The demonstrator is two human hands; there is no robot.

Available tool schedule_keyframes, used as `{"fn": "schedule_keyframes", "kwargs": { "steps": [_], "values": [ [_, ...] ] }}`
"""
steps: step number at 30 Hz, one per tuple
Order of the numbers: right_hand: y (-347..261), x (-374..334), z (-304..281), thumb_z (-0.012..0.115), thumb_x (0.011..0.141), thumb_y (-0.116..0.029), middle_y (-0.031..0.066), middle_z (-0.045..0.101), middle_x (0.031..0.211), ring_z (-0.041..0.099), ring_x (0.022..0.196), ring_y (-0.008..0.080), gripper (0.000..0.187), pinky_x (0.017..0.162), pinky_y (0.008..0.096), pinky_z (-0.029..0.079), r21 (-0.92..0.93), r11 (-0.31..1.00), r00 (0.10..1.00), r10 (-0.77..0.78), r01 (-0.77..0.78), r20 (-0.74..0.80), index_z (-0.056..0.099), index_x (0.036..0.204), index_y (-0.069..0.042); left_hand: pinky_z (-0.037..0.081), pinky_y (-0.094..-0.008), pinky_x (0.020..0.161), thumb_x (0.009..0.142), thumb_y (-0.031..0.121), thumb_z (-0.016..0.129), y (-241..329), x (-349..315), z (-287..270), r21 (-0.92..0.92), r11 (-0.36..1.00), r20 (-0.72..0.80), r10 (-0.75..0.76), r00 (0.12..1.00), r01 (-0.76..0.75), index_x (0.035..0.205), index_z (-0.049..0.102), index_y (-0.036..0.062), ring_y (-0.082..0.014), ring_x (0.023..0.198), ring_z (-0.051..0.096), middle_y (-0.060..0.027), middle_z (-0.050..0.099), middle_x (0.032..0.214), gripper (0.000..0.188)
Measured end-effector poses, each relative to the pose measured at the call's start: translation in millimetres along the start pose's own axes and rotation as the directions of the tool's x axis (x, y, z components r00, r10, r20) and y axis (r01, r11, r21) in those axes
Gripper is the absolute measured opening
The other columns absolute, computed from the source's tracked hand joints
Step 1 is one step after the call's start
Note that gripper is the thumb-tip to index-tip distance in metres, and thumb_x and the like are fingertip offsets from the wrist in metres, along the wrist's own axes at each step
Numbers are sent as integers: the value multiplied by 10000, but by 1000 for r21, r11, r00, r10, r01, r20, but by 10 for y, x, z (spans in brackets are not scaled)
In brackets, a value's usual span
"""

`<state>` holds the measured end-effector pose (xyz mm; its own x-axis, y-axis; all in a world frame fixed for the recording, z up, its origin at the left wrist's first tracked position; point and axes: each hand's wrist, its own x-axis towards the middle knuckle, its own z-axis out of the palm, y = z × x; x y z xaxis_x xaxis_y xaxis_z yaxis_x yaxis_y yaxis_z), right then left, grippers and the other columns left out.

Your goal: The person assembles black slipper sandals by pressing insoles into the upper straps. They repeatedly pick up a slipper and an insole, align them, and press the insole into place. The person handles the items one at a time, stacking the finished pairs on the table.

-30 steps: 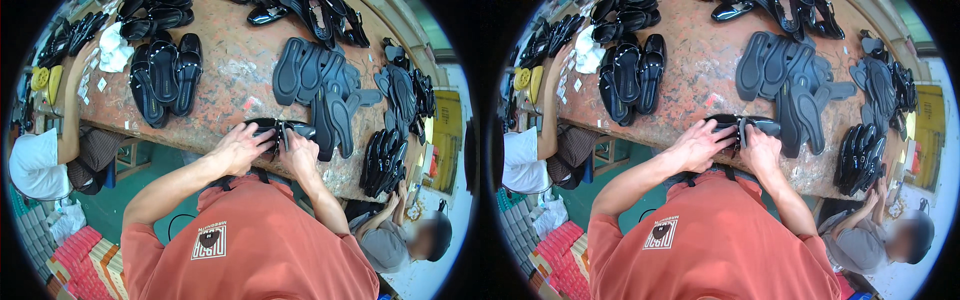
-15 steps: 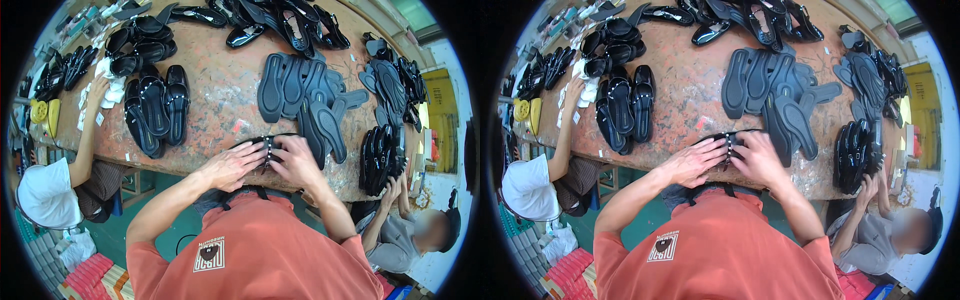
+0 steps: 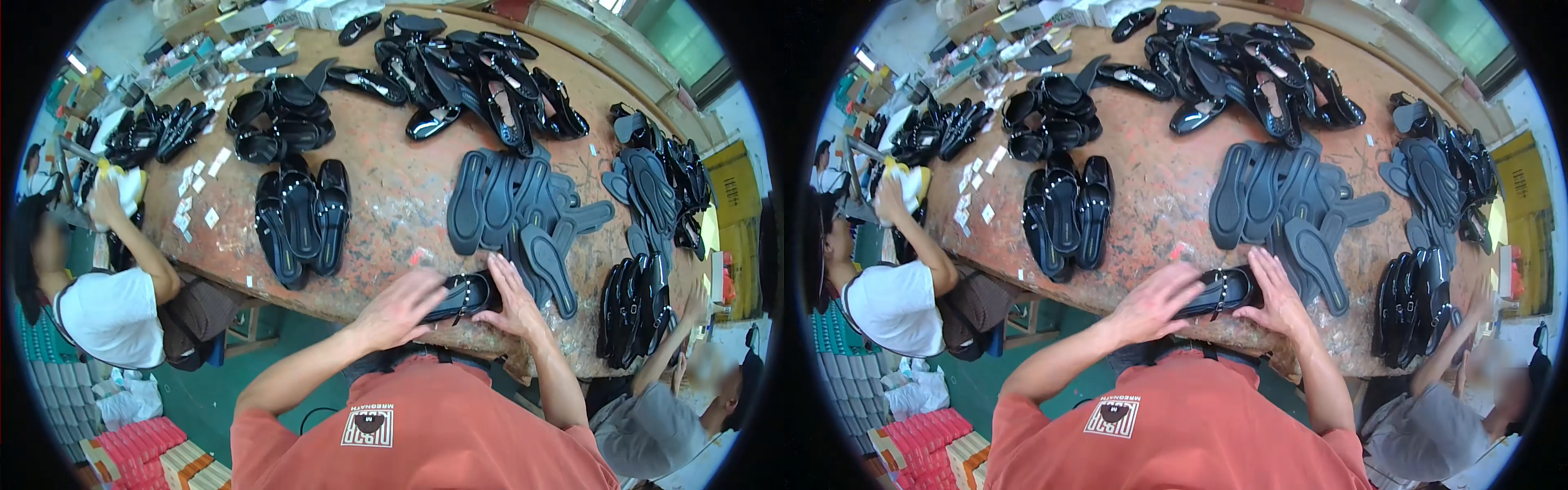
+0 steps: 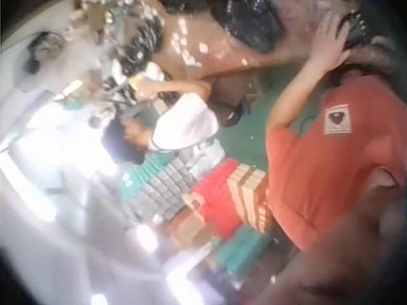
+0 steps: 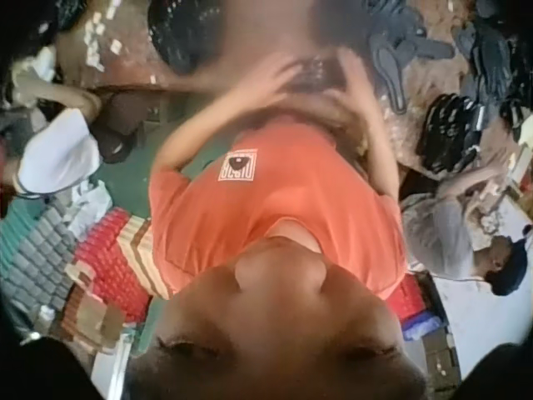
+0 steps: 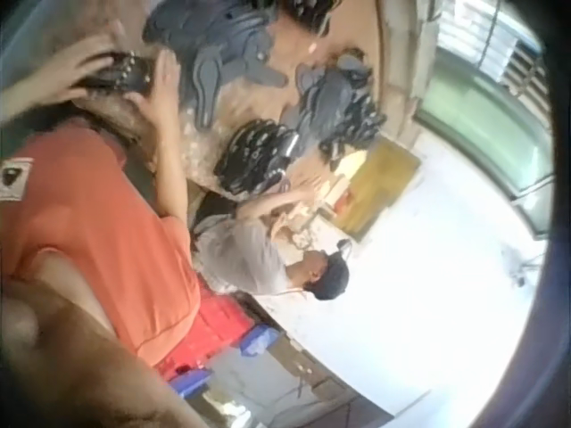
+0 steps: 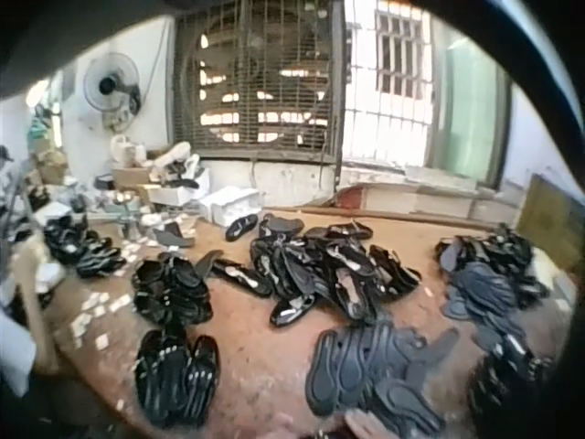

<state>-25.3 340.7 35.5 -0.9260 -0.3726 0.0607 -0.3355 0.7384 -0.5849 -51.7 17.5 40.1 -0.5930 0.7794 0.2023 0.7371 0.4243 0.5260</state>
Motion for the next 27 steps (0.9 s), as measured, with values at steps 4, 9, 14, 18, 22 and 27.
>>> {"fn": "schedule_keyframes", "kwargs": {
  "steps": [4,9,14,18,22,27],
  "values": [
    [-190,-42,-150,911,793,-368,86,674,1441,549,1438,310,458,1238,551,373,-220,928,952,-281,302,121,806,1178,-143,498,-507,1153,764,159,920,46,46,-480,-415,859,-115,-376,920,299,1568,488,83,-405,1350,609,-202,608,1454,915],
    [-608,237,-631,795,883,-461,54,739,1274,646,1268,276,459,1150,580,383,-605,753,862,102,260,497,794,1227,-157,423,-491,1246,832,-5,805,384,835,-607,-441,863,-328,103,939,-248,1506,578,42,-385,1544,467,-160,563,1587,713],
    [-380,68,-486,755,876,-277,102,698,1412,618,1348,346,523,1182,627,392,-563,801,865,122,203,486,710,1378,-138,425,-493,1246,836,-44,762,552,1123,-501,-506,761,-274,305,912,-406,1537,543,66,-413,1550,434,-179,455,1656,743],
    [-339,118,-428,751,854,-203,76,670,1415,611,1342,349,499,1117,573,475,-473,826,797,48,308,603,699,1347,-145,451,-505,1220,832,-38,764,505,971,-631,-415,855,-174,259,950,-309,1513,523,108,-444,1473,495,-210,427,1620,737],
    [-264,-5,-476,831,867,-236,146,641,1410,641,1261,375,532,1155,466,473,-293,836,881,-400,464,254,646,1335,-64,538,-454,1063,704,110,992,16,335,-865,-376,921,-273,-11,962,-97,1088,611,85,-364,1308,629,-196,626,1411,542],
    [109,-80,-688,890,839,-332,207,620,1438,578,1348,416,768,1147,496,476,-137,966,821,107,-220,-561,588,1472,-21,450,-447,1149,788,10,921,-673,-416,-1293,-385,921,-798,-362,481,55,990,481,110,-306,1332,565,-163,600,1407,495]
  ]
}}
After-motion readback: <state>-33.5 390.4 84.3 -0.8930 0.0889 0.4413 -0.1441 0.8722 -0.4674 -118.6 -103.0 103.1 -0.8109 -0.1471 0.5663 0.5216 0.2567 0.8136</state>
